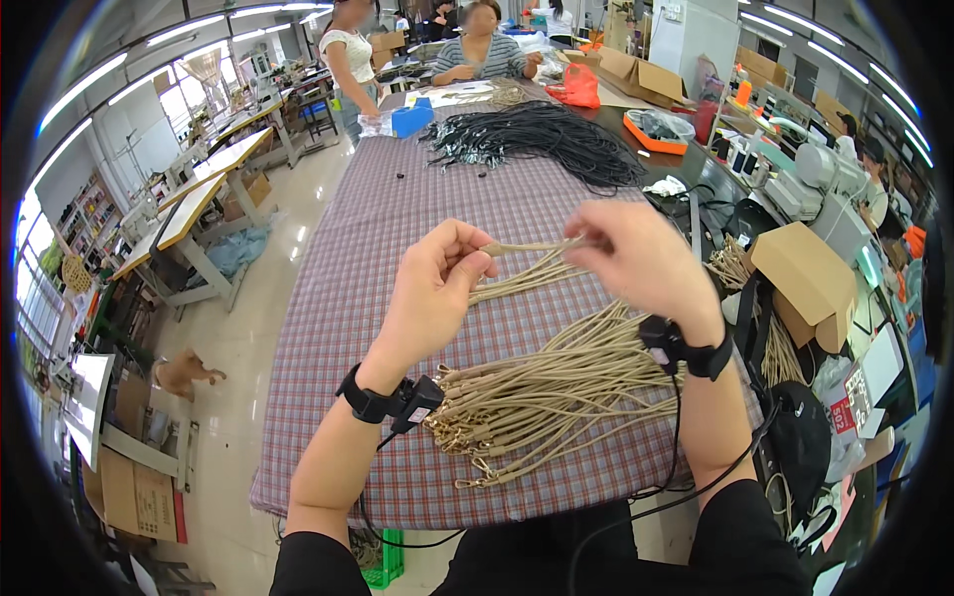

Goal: The person attaches small metal clips to the ends of beige cords. They pick up a cord, slide a clip onto the end, and place the finished item on the table. The process is repeated for multiple cords throughout the clip.

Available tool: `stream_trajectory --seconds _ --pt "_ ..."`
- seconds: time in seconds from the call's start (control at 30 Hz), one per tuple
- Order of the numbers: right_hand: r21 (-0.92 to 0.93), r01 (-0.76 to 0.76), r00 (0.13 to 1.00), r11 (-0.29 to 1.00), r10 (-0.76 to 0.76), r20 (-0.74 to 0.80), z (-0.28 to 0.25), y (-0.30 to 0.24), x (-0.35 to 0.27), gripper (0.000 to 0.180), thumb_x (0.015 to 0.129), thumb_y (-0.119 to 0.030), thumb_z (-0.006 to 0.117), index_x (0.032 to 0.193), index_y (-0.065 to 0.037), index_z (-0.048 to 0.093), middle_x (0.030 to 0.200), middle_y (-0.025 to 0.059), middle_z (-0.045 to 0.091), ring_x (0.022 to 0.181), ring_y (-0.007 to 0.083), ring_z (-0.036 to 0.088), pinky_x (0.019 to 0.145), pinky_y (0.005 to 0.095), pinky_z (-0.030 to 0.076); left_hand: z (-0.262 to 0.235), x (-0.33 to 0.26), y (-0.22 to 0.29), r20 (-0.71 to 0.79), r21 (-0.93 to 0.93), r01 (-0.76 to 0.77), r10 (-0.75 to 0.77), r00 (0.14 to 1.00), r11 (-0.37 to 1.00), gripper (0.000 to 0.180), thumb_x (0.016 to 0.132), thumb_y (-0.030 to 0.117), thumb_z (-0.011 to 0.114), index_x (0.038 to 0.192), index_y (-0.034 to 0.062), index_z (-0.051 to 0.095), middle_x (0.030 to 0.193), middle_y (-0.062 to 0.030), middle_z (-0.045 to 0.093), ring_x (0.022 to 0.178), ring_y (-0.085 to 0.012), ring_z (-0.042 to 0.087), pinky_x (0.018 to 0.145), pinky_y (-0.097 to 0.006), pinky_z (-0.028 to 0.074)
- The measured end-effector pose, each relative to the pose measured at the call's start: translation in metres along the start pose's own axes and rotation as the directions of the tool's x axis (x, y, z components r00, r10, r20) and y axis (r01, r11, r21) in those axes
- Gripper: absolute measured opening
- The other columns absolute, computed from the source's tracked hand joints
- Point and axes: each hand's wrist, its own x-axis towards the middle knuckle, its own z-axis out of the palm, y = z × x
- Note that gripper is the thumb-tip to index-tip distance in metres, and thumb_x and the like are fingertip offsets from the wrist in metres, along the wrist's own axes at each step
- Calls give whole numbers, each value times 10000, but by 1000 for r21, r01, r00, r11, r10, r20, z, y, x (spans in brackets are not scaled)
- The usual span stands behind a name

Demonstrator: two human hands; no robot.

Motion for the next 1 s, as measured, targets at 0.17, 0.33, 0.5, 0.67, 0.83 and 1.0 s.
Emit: stream_trajectory --seconds 0.17,0.33,0.5,0.67,0.83,1.0 --pt "412 214 962 886 -118 -245 58 -23 4 136 942 -11 732 1077 10 728 908 184 752 828 373 742 726 437 582 14 -4 -5 -41 27 -154 155 987 988 86 1061 -32 618 1131 -22 667 965 -51 752 867 -76 677 729 -249 521" --pt "184 329 901 926 -250 -354 61 -25 3 128 939 -3 739 1066 -13 722 933 142 725 814 367 727 701 435 575 10 -5 -2 -24 251 -184 196 980 950 94 1060 -20 628 1129 -20 693 934 -44 743 835 -84 659 717 -263 509" --pt "151 423 863 894 -346 -369 52 -14 4 159 915 -11 768 1062 -27 711 921 120 693 796 367 716 672 441 566 8 -6 3 7 225 -127 128 992 966 110 1084 39 603 1121 -8 695 842 1 658 748 -78 559 677 -268 464" --pt "121 416 874 901 -360 -326 54 -14 5 155 907 -32 786 1023 -41 684 911 103 690 792 332 724 648 421 557 7 -11 2 49 161 -121 115 992 979 102 1092 58 594 1107 -1 676 816 8 615 737 -56 520 665 -257 446" --pt "58 416 862 908 -373 -344 54 -12 2 156 902 -59 804 982 -53 671 906 79 704 768 302 724 610 399 539 6 -2 -1 166 17 -76 72 983 997 91 1098 76 612 1085 -1 659 862 15 620 761 -48 518 662 -249 446" --pt "46 421 855 906 -379 -355 62 -10 6 161 894 -86 827 972 -76 686 869 63 716 727 303 717 582 391 524 0 -4 -9 144 -70 -9 19 989 997 104 1103 103 639 1071 9 668 879 35 617 744 -32 500 640 -233 412"
